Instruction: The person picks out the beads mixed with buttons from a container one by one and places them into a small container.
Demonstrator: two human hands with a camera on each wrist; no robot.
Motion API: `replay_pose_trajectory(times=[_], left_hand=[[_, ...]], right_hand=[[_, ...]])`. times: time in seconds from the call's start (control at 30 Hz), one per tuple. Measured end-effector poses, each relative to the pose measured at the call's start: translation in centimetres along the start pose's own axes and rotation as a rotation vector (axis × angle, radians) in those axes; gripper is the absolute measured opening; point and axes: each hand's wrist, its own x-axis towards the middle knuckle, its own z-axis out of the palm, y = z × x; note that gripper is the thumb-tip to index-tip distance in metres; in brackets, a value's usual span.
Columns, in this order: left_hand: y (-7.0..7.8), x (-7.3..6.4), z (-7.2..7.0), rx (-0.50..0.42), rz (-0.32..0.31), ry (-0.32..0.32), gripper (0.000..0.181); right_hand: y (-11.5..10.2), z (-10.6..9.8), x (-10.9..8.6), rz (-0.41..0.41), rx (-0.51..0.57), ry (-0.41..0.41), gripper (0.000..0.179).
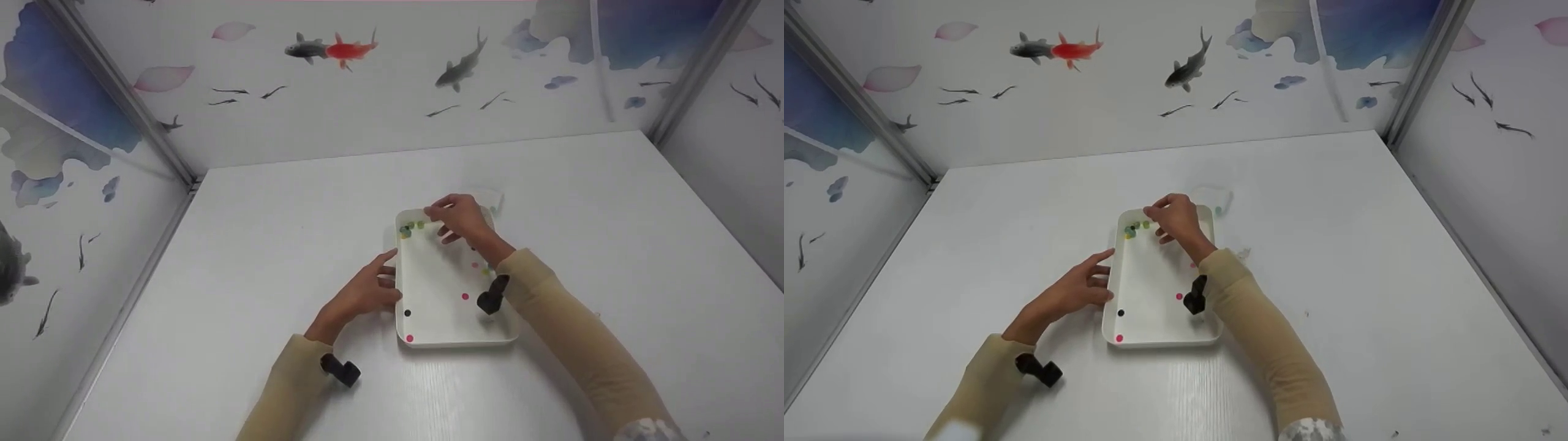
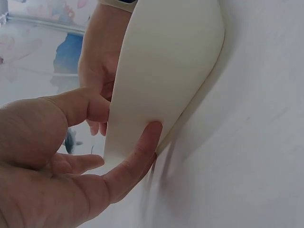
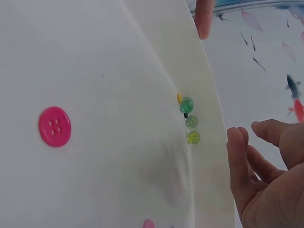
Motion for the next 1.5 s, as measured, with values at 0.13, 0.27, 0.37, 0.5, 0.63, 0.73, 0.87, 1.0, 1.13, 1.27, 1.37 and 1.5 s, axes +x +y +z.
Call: replay_pose_trajectory(times=[0.13,0.27,0.37,0.5,0.63,0.73,0.87,1.0,1.13,1.27,1.37,1.5], left_hand=[[0.1,-0.2,0.0,-0.019,0.011,-0.003,0.090],[0.2,-0.2,0.0,-0.035,0.004,-0.004,0.089],[0.1,-0.1,0.0,-0.038,0.000,-0.005,0.089],[0.1,0.0,-0.1,-0.034,0.000,-0.004,0.089],[0.1,-0.1,-0.2,-0.021,-0.007,0.004,0.089],[0.2,-0.1,-0.2,-0.015,-0.013,0.011,0.088],[0.1,-0.2,-0.1,-0.016,-0.007,0.016,0.089],[-0.1,-0.2,-0.1,-0.019,0.001,0.010,0.089],[-0.2,-0.2,-0.2,-0.046,0.027,-0.004,0.090],[-0.1,-0.3,-0.2,-0.069,0.039,-0.017,0.091],[0.0,-0.3,-0.2,-0.073,0.041,-0.021,0.091],[0.1,-0.4,-0.1,-0.067,0.047,-0.024,0.091]], right_hand=[[0.0,0.3,0.1,-0.006,-0.005,-0.012,0.039],[0.0,0.5,0.3,0.005,-0.018,-0.017,0.039],[0.0,0.7,0.5,0.022,-0.040,-0.017,0.040],[0.0,0.8,0.7,0.043,-0.064,-0.016,0.040],[0.0,1.1,1.0,0.061,-0.075,-0.009,0.039],[0.1,1.4,1.1,0.065,-0.076,0.006,0.038],[0.3,1.9,1.5,0.071,-0.083,0.024,0.035],[0.5,2.4,1.7,0.089,-0.108,0.035,0.030],[0.7,2.6,1.8,0.073,-0.104,0.044,0.027],[0.9,2.7,2.0,0.078,-0.089,0.055,0.024],[1.1,2.8,2.3,0.106,-0.110,0.065,0.023],[1.3,2.9,2.5,0.141,-0.133,0.081,0.024]])
